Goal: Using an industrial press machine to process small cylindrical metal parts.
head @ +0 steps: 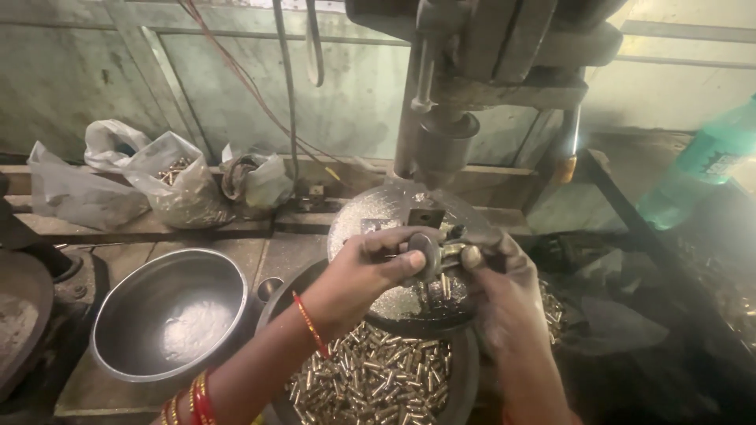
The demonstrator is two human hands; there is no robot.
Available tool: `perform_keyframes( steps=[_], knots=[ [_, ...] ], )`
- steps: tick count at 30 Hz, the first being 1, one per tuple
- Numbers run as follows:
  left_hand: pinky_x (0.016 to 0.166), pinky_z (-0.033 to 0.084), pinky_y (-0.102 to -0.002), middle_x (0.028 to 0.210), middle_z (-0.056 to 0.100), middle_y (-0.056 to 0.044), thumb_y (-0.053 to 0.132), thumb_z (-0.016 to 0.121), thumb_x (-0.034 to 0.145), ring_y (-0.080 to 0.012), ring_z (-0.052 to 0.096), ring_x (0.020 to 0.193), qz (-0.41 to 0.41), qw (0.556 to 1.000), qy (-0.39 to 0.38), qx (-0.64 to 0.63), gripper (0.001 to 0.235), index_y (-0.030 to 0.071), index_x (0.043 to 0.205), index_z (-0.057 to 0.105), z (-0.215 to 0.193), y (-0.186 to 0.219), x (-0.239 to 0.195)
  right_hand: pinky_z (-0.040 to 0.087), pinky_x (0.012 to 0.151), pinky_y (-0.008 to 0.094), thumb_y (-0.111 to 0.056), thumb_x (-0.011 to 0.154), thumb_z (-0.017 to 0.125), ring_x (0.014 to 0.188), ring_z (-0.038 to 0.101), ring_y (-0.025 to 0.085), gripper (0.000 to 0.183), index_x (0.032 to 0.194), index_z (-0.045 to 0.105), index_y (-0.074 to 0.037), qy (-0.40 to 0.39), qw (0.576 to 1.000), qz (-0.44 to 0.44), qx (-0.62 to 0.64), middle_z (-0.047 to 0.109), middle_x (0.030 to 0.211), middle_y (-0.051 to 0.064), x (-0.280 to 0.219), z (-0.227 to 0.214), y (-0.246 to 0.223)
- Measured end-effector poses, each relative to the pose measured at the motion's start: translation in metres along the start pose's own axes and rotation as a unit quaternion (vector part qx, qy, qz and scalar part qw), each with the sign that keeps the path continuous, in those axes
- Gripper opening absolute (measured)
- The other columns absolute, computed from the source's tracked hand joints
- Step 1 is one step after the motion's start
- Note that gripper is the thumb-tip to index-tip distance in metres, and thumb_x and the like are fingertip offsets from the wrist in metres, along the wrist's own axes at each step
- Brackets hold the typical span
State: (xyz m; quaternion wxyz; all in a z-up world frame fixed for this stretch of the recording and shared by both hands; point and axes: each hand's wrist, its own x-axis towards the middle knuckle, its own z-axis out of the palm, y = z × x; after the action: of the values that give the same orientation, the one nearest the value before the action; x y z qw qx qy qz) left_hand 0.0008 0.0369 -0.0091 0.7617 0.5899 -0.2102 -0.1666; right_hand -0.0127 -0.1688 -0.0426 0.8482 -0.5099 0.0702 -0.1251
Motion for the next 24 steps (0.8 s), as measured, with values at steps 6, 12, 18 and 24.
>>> perform_keyframes(
  steps=[6,12,18,24],
  knots=[
    [0.096,0.056,-0.028,0.111,0.076,-0.005,0.01,0.071,0.093,-0.0111,0.069,0.102,0.032,0.999,0.001,0.039,0.036,0.002,0.128,0.072,-0.007,-0.007,0.002,0.057,0.089,0.031,0.0,0.09,0.071,0.097,0.07,0.015,0.023,0.113,0.071,-0.005,-0.106,0.994,-0.005,0.026,0.076,0.106,0.005,0.001,0.001,0.003],
    [0.076,0.061,-0.031,0.098,0.081,-0.006,-0.003,0.077,0.079,-0.0145,0.079,0.085,0.149,0.904,0.193,0.351,0.033,0.012,0.108,0.077,0.004,0.007,0.003,0.047,0.082,0.027,-0.003,0.094,0.072,0.087,0.058,0.013,0.026,0.12,0.076,-0.003,-0.001,0.958,-0.151,-0.244,0.073,0.103,0.005,-0.006,0.005,0.007],
    [0.08,0.052,-0.043,0.1,0.069,-0.01,-0.005,0.071,0.085,-0.0337,0.065,0.092,0.222,0.809,0.178,0.514,0.025,0.01,0.105,0.069,0.019,-0.009,0.012,0.05,0.089,0.025,-0.002,0.095,0.066,0.098,0.066,0.009,0.02,0.114,0.074,-0.003,-0.027,0.945,-0.211,-0.25,0.077,0.108,0.002,-0.007,0.004,0.01],
    [0.092,0.046,-0.051,0.116,0.059,-0.027,0.01,0.085,0.072,-0.0445,0.059,0.108,0.271,0.809,0.217,0.475,0.07,0.0,0.131,0.047,0.001,-0.001,0.024,0.048,0.087,0.025,0.001,0.093,0.067,0.096,0.066,0.014,0.017,0.107,0.074,-0.002,0.017,0.877,-0.324,-0.356,0.072,0.106,0.004,-0.022,0.017,-0.007]
  ],
)
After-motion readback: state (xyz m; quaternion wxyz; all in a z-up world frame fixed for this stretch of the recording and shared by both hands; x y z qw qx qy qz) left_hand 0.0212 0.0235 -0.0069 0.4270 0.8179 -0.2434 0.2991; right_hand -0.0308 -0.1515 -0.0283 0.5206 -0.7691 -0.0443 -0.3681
